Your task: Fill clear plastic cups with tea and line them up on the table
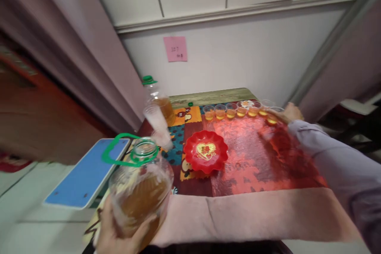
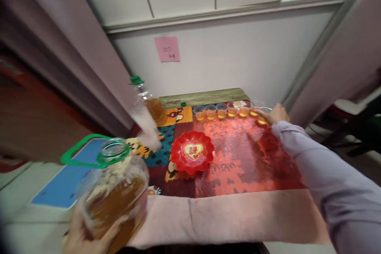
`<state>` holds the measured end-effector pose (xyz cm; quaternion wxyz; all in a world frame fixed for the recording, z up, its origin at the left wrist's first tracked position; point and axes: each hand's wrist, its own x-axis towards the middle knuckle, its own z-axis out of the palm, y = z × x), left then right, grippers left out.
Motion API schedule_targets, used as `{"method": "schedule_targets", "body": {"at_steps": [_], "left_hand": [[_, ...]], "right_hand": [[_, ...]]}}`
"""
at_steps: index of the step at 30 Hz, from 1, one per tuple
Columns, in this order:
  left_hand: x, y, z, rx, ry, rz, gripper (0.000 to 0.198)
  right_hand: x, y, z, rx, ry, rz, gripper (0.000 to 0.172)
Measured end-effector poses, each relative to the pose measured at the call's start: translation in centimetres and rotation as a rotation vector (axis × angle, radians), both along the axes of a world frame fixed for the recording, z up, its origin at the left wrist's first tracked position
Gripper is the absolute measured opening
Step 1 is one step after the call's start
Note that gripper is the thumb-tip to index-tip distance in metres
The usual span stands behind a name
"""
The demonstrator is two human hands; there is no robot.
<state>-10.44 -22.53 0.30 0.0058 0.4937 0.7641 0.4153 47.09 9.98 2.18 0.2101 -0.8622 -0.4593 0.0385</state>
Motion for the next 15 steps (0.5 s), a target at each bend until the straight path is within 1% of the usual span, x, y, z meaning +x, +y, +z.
{"method": "schedule_targets", "body": {"at_steps": [1, 2, 4, 6, 8, 9, 11, 12, 13, 15], "left_hand": [[0.5, 0.0, 0.4, 0.027, -0.037, 0.020, 0.113], [0.9, 0.0, 0.7, 0.050, -0.068, 0.022, 0.114], [1.4, 0.0, 0.8, 0.070, -0.114, 0.008, 0.112], [1.5, -0.2, 0.6, 0.088, -0.145, -0.001, 0.111], [1.6, -0.4, 0.4, 0.103, -0.143, 0.004, 0.111], [1.6, -0.5, 0.4, 0.110, -0.130, 0.006, 0.110], [1.7, -0.5, 0.6, 0.119, -0.096, -0.004, 0.110], [1.7, -0.4, 0.7, 0.120, -0.082, -0.015, 0.110], [1.7, -0.3, 0.8, 0.120, -0.073, -0.025, 0.110], [1.6, -0.1, 0.8, 0.117, -0.081, -0.045, 0.110]], "right_hand": [[-0.7, -0.2, 0.5, 0.072, -0.015, 0.013, 0.092], [-1.7, -0.3, 1.1, 0.169, -0.021, 0.053, 0.088], [-4.6, -0.8, 2.4, 0.339, 0.027, 0.212, 0.072], [-8.8, -2.0, 3.8, 0.422, 0.154, 0.465, 0.053], [-14.3, -3.7, 5.0, 0.483, 0.263, 0.730, 0.036], [-17.3, -4.6, 5.4, 0.511, 0.283, 0.856, 0.027], [-23.6, -6.4, 5.7, 0.481, 0.288, 1.130, 0.019], [-26.6, -7.2, 5.7, 0.430, 0.245, 1.250, 0.017], [-29.5, -7.8, 5.7, 0.367, 0.182, 1.336, 0.017], [-34.6, -8.6, 5.6, 0.222, 0.037, 1.412, 0.023]]}}
